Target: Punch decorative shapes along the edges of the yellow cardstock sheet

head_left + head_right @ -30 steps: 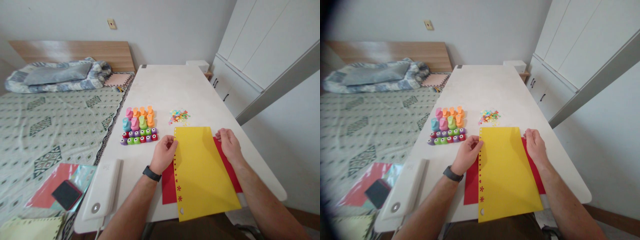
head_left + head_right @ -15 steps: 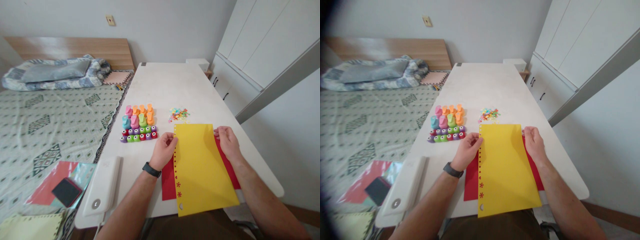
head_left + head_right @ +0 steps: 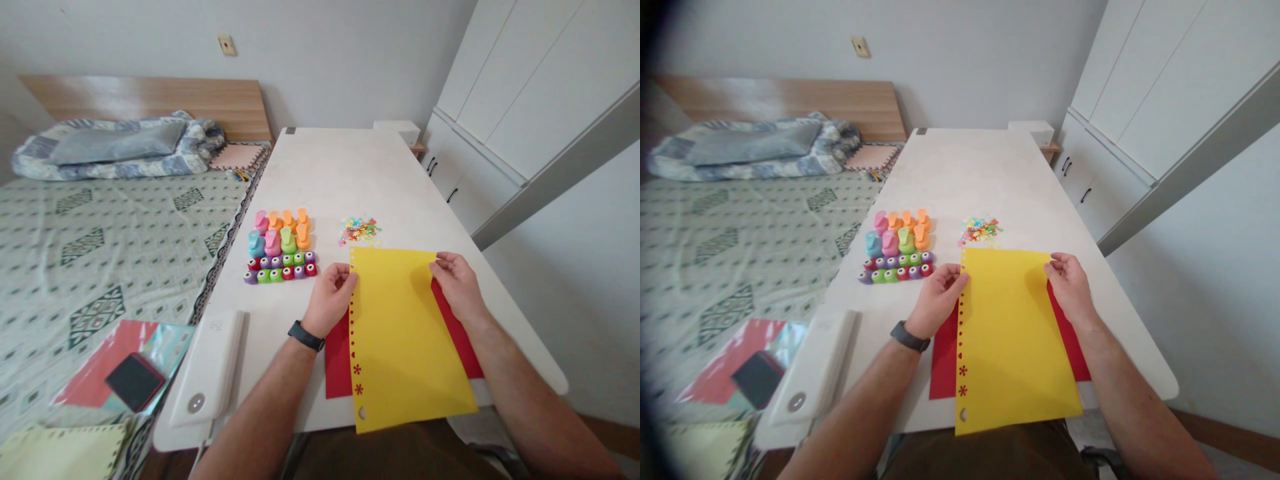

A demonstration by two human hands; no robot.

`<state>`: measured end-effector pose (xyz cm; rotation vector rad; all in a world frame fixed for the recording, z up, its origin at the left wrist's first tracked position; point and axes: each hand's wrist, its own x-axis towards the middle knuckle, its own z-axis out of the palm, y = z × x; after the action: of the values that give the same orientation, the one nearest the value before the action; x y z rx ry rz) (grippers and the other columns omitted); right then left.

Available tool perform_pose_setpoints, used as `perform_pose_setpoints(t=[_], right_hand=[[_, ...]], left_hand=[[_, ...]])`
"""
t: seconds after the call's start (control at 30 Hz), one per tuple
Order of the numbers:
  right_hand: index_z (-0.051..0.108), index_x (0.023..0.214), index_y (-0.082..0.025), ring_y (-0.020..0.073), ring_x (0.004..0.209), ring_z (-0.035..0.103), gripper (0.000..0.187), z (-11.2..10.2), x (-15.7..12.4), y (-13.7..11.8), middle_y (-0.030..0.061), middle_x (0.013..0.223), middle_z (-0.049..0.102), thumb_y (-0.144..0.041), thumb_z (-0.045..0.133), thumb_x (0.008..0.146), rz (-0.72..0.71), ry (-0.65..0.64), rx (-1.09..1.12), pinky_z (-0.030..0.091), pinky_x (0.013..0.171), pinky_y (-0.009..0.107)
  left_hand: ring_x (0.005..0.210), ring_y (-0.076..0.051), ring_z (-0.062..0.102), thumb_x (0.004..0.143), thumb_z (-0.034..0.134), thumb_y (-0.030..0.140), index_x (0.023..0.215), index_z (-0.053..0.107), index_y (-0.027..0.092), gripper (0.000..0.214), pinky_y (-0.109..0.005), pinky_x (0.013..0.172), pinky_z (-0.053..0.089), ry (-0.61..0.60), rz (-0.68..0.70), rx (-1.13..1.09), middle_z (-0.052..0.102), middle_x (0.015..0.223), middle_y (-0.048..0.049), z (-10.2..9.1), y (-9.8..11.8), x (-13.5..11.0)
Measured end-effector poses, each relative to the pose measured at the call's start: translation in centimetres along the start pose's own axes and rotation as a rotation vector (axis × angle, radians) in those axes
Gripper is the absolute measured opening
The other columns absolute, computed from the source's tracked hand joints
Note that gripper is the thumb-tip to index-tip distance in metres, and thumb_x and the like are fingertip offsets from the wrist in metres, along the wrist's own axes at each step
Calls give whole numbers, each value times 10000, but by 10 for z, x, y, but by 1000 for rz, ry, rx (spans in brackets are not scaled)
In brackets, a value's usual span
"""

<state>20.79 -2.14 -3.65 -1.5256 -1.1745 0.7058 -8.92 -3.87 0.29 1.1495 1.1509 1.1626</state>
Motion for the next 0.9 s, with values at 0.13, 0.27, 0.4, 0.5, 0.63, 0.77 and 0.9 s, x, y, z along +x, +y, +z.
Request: perform_pose_setpoints(t=[0.13,0.27,0.4,0.5,0.63,0.77,0.9], right_hand=[[637,1144,-248,227,852,668,388,1,0,-4,44,971,699,-452,756,835,-11,-14,48,558,849,422],[648,1135,-245,230,873,661,378,3,-2,-9,47,978,693,-438,764,832,-22,-23,90,548,851,412],[644,1148,-234,213,844,653,391,4,-2,-5,44,957,687,-429,768,832,-11,-38,122,540,804,378],[637,1156,-220,212,852,648,402,3,1,1,53,971,683,-431,757,836,-29,-15,63,535,808,380],[612,1173,-216,236,930,644,406,6,17,-12,85,1055,679,-440,719,852,-145,91,-155,533,855,421],[600,1188,-223,284,1018,635,433,28,45,-64,123,1146,680,-455,712,840,-341,15,-383,530,854,458],[609,1163,-199,252,1004,661,375,86,68,-133,124,1167,693,-408,698,866,-517,-216,-340,527,886,423]], left_hand=[[678,-141,619,855,725,481,941,644,181,322,-247,602,480,6,4,20,697,798,-26,0,-2,3],[652,-150,590,867,701,543,936,658,183,369,-251,570,458,13,23,83,654,727,-14,0,-5,10],[630,-132,523,904,638,568,895,656,172,396,-239,549,394,-3,59,158,597,698,5,2,-8,16],[608,-108,433,933,589,551,831,618,168,397,-234,538,317,-7,86,224,519,672,30,4,-8,18],[599,-101,360,944,558,523,739,543,177,402,-245,543,263,9,95,294,426,629,50,5,-11,20],[599,-104,370,935,554,509,733,544,180,387,-252,549,259,16,74,317,434,621,51,4,-16,23],[597,-108,390,941,539,500,731,561,177,385,-257,555,262,18,85,348,460,615,48,4,-18,24]])
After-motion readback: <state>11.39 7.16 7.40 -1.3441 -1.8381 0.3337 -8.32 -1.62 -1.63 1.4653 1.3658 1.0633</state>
